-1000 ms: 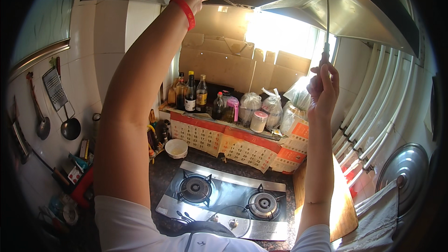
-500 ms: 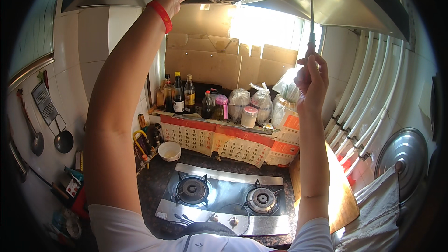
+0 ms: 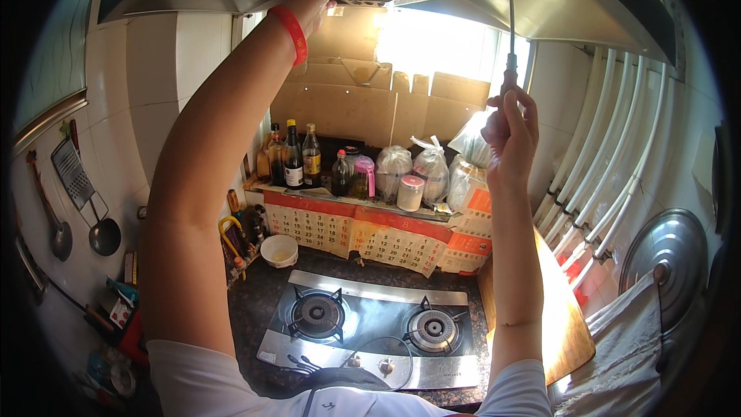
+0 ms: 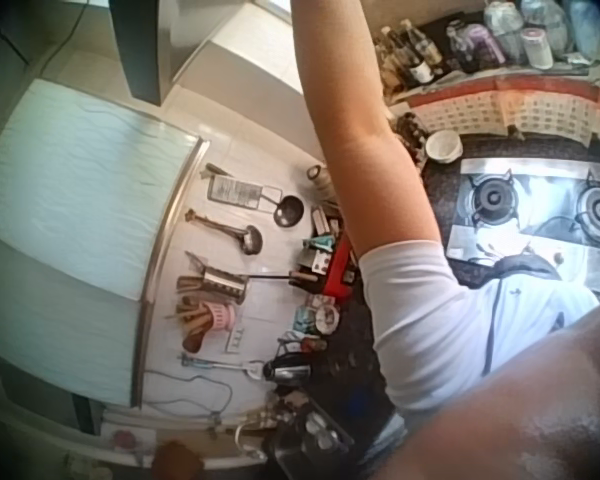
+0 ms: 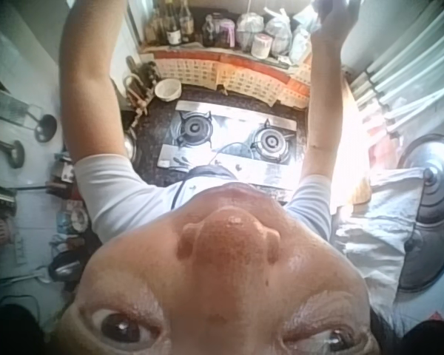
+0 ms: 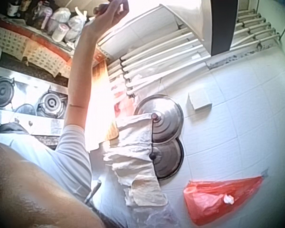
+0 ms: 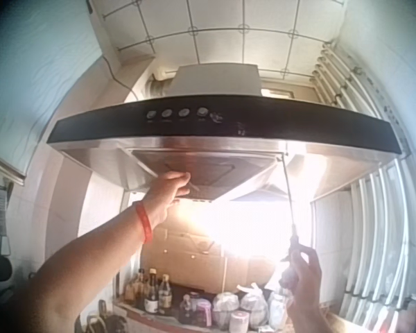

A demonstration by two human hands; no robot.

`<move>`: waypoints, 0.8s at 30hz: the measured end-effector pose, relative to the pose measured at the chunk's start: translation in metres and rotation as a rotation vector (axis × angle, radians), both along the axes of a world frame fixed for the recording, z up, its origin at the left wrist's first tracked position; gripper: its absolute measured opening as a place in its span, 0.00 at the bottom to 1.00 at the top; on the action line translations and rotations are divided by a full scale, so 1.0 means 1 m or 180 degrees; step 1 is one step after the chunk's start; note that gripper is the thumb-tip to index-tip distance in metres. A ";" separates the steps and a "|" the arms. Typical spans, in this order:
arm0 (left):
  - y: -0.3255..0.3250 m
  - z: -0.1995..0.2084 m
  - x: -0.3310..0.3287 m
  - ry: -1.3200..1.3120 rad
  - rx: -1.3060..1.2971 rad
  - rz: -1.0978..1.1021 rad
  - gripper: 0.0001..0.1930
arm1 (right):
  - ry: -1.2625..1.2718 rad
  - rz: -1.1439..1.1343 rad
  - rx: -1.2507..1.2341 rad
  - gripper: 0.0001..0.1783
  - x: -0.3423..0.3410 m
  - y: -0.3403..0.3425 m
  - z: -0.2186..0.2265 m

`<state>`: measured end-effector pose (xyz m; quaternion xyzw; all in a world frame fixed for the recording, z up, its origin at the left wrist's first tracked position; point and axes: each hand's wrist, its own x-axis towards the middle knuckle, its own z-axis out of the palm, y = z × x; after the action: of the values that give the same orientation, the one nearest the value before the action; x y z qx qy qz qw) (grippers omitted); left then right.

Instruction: The person uses a screwdriver to unscrew a fastener from the underside of a kitchen range hood and then removes a filter panel by hand.

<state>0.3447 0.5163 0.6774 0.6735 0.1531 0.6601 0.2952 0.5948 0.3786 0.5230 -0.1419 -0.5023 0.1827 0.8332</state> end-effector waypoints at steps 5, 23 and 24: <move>-0.029 -0.002 0.043 0.0660 0.0213 -0.0167 0.20 | -0.0151 0.0008 -0.0075 0.15 0.010 -0.001 -0.001; 0.004 0.074 0.224 -0.0178 0.0494 -0.1482 0.10 | -0.0099 0.0147 -0.0238 0.14 0.019 -0.006 0.006; 0.002 0.075 0.228 -0.0350 0.0401 -0.1467 0.10 | -0.0109 0.0148 -0.0238 0.14 0.020 -0.007 0.007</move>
<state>0.5729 0.5178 0.7528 0.6708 -0.0624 0.6192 0.4033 0.6153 0.3718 0.5296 -0.1643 -0.5125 0.2182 0.8141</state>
